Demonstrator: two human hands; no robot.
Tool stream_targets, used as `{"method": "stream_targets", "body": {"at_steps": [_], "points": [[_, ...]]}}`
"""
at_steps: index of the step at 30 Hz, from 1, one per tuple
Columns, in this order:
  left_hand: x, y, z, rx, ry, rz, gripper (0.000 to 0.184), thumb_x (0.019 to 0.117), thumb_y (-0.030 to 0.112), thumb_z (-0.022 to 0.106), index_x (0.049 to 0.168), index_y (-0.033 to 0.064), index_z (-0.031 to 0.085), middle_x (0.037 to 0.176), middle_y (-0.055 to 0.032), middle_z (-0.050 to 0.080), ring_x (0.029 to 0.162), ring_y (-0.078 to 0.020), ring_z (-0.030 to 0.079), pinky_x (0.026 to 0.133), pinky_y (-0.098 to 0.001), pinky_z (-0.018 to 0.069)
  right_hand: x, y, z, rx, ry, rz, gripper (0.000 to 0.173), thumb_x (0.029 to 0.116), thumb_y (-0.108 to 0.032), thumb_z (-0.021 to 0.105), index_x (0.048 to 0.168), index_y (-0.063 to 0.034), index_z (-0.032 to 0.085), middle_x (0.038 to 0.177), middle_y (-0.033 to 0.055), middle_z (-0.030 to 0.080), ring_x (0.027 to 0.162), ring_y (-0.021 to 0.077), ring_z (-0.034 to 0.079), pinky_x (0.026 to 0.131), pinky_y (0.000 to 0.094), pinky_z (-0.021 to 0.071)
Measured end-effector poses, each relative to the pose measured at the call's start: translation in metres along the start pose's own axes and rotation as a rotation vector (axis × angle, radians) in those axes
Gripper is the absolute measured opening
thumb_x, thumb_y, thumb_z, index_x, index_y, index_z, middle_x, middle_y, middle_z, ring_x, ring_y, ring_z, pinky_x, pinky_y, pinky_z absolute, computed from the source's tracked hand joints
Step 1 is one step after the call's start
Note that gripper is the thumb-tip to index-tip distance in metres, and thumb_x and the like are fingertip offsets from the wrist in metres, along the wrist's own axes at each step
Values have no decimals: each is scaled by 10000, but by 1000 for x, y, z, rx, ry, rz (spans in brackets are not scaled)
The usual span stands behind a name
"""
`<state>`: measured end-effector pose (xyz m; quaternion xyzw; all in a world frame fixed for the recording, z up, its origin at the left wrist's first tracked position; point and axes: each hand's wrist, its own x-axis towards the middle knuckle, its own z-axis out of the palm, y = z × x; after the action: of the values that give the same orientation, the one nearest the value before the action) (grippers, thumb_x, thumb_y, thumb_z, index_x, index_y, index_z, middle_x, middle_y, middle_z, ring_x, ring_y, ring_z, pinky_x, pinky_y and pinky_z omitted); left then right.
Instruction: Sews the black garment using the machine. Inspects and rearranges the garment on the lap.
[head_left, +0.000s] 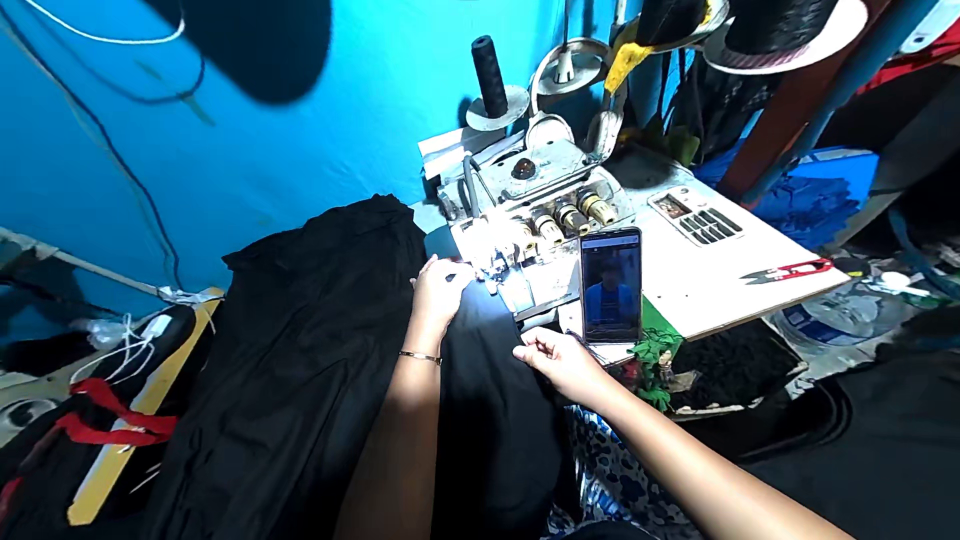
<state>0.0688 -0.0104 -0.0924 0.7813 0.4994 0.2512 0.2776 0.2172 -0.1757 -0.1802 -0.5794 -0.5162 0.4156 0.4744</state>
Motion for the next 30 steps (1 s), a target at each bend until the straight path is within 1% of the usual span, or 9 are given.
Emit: {"method": "stream_targets", "body": {"at_steps": [3,7,9,11,14,18,22,27,30], "points": [[1,0,1,-186,167,-50,225,1057,130,524,1121,-27,672,1132,-166,676,1108,-231,618,995,-440,463,-1,-2,-2,-8,-4,7,145,1026,-219,630,988,-83,664,671,-36,544,574,37,499,567,218,440],[3,4,-5,-858,267,-82,174,1067,15,374,1048,50,542,878,6,667,832,-74,672,871,-284,562,-2,2,-2,5,5,-19,134,1019,-208,632,994,-82,672,664,-43,544,569,27,489,563,211,432],[5,2,-6,-779,168,-32,158,1068,28,354,1060,83,501,810,42,559,753,-52,590,797,-247,528,-2,4,-2,26,-1,-17,126,1019,-207,633,992,-89,668,672,-42,554,573,28,497,567,215,437],[8,1,-11,-284,29,48,205,1054,101,459,1201,-10,546,962,-80,586,899,-143,580,860,-335,487,-1,4,-3,32,-14,-21,136,1020,-212,629,1005,-82,669,694,-39,564,594,29,508,587,218,448],[11,10,-17,233,-177,81,382,1011,282,644,1195,-52,657,1184,-242,628,1195,-418,555,988,-675,380,-2,4,-4,19,-21,-23,142,1022,-216,628,1006,-80,667,681,-43,545,582,19,489,576,203,431],[14,19,-16,416,-129,122,294,954,315,726,1023,33,767,1117,-178,655,1175,-389,544,950,-678,329,-1,4,-3,27,-11,-32,129,1019,-204,629,992,-83,662,657,-53,520,567,13,468,564,196,413],[16,15,-19,707,-37,289,217,990,270,636,990,101,773,1102,-126,677,1153,-352,581,947,-650,348,-2,4,-2,31,-13,-19,138,1023,-223,633,985,-93,661,659,-48,533,569,23,487,561,204,424],[-17,11,-42,721,79,330,102,961,98,650,964,104,752,1194,-217,623,1204,-481,517,953,-732,340,-6,3,-1,-7,31,-26,159,1027,-239,625,990,-91,669,681,-38,557,593,34,512,588,218,444],[-49,3,-45,635,132,276,88,967,122,659,950,90,739,1274,-249,581,1260,-532,456,976,-769,306,-14,-4,14,-265,321,-141,199,1018,-238,621,1074,-77,723,979,35,697,920,144,674,850,363,564]]}}
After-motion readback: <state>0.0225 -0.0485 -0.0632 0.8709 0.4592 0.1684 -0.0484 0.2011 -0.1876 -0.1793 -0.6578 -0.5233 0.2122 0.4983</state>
